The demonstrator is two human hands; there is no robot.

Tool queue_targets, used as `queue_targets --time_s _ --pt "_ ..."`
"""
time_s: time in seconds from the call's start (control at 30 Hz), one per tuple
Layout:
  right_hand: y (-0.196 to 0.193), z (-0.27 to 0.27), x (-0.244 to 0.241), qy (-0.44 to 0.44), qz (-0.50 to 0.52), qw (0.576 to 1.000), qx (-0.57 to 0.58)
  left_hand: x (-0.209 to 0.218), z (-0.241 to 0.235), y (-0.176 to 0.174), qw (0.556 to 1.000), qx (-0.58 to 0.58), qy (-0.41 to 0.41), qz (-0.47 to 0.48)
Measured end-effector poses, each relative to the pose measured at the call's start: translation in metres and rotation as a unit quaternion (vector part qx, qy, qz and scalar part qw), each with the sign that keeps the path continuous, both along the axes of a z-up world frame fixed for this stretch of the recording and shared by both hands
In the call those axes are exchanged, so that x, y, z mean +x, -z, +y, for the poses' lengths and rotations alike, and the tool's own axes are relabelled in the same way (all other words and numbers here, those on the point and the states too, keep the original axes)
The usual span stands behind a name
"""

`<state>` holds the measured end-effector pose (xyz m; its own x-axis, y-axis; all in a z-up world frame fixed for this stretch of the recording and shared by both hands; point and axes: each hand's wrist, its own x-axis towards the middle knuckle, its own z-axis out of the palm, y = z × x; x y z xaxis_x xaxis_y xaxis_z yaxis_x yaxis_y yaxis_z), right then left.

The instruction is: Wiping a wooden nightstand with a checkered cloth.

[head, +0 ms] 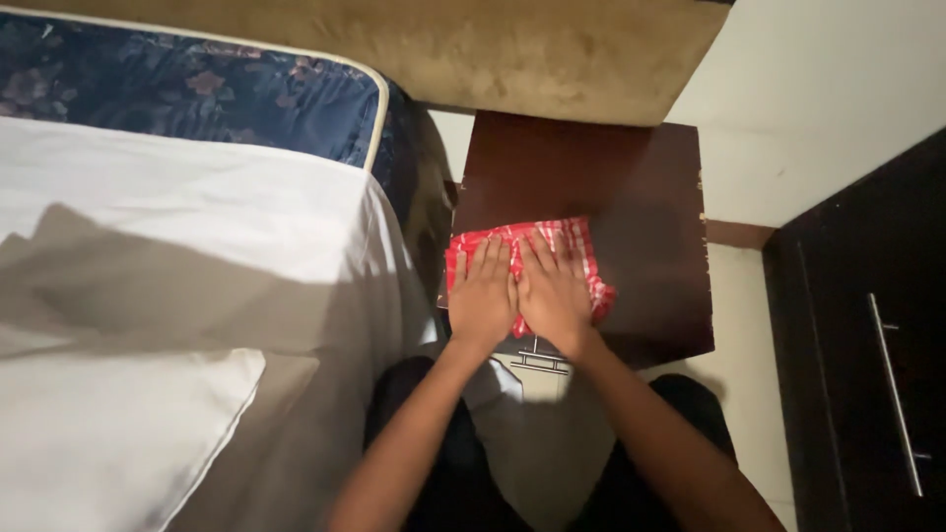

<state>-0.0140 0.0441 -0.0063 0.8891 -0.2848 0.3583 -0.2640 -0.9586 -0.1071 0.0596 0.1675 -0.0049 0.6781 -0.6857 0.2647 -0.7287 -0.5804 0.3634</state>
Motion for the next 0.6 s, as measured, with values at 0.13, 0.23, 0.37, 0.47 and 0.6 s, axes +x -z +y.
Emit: queue_targets --time_s 0.13,0.23,0.37,0.47,0.6 --pt "-0.008 -0.010 0.019 0.009 0.019 1.000 -0.003 0.020 -0.012 -0.002 1.000 -0.005 0.002 -0.020" --pt "-0.007 -0.017 0.034 0.008 0.020 1.000 0.005 0.034 -0.021 0.001 1.000 0.006 0.008 0.001" --pt "0.005 -0.037 0.070 0.012 0.001 1.000 -0.004 0.068 -0.041 0.003 1.000 0.005 -0.010 -0.006" --pt "0.010 -0.053 0.094 0.023 -0.035 0.999 0.002 0.095 -0.061 0.006 1.000 0.008 -0.005 -0.009" --pt "0.008 -0.076 0.120 0.046 -0.061 0.996 -0.040 0.130 -0.091 0.013 1.000 0.003 0.007 -0.001"
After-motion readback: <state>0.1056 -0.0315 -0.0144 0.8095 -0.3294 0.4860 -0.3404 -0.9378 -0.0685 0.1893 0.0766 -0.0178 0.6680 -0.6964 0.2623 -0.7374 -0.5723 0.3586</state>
